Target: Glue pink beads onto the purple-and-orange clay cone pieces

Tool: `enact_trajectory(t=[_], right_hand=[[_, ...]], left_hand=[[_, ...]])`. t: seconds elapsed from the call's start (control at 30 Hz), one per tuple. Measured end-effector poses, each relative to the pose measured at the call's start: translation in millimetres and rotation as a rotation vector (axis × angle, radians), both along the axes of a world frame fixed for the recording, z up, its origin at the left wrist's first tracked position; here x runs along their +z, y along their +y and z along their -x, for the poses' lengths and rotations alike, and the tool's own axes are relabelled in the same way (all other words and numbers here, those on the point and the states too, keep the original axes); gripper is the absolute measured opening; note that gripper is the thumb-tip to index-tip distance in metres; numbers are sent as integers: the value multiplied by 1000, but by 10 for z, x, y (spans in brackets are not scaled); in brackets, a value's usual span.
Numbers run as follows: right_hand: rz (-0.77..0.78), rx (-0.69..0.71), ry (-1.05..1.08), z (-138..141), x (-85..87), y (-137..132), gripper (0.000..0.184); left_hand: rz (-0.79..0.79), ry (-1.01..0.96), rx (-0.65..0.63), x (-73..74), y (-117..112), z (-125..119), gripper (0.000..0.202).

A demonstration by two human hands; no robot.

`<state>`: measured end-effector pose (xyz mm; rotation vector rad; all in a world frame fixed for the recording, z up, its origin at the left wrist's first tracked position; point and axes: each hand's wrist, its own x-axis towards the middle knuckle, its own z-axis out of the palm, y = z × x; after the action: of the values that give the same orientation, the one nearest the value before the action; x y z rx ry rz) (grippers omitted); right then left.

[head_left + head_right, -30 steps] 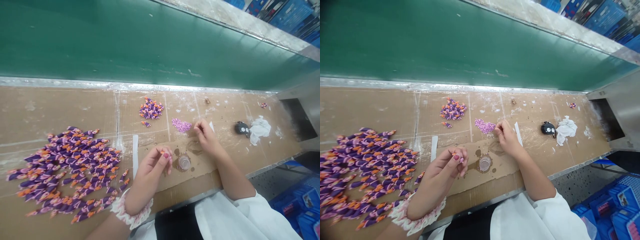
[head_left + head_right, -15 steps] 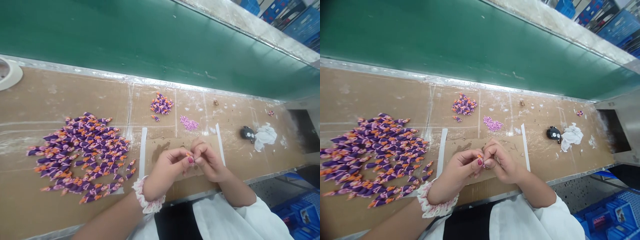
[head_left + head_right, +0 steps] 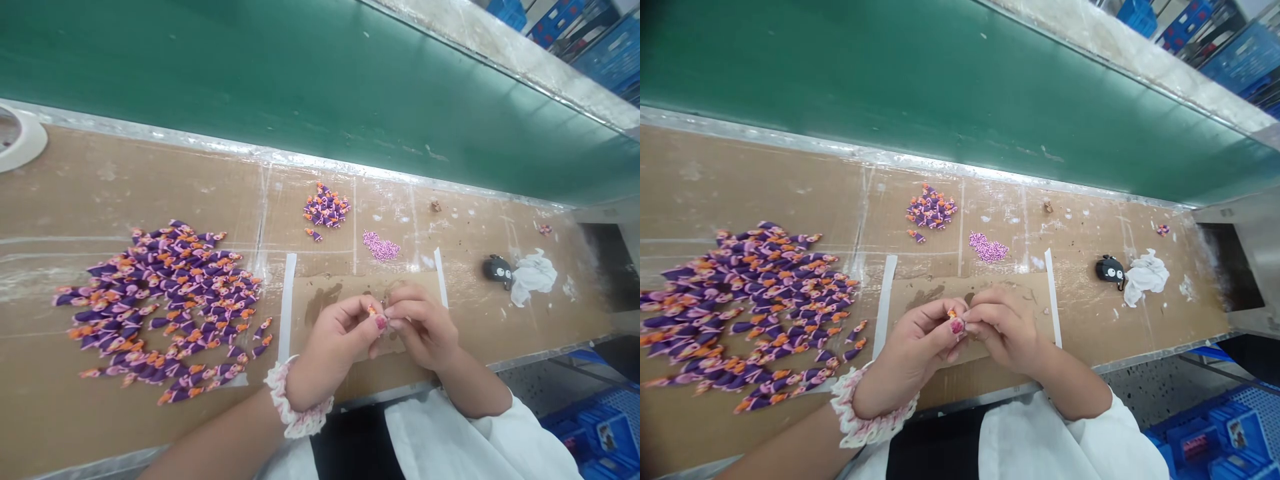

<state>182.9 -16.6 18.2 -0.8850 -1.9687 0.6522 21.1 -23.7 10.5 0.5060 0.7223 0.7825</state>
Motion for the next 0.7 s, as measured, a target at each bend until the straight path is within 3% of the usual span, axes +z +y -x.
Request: enact_trajectory(t=[0.37, 0.57, 0.7], right_hand=[[1, 4, 17, 15, 14, 12, 22], [82, -156, 68, -89, -9, -29, 39], [123, -86, 44, -72, 33, -15, 36]], left_hand=[[-138, 95, 41, -6, -20, 5, 28], [-219, 123, 41, -38, -37, 15, 24], [-316, 165, 82, -40, -39, 19, 21]])
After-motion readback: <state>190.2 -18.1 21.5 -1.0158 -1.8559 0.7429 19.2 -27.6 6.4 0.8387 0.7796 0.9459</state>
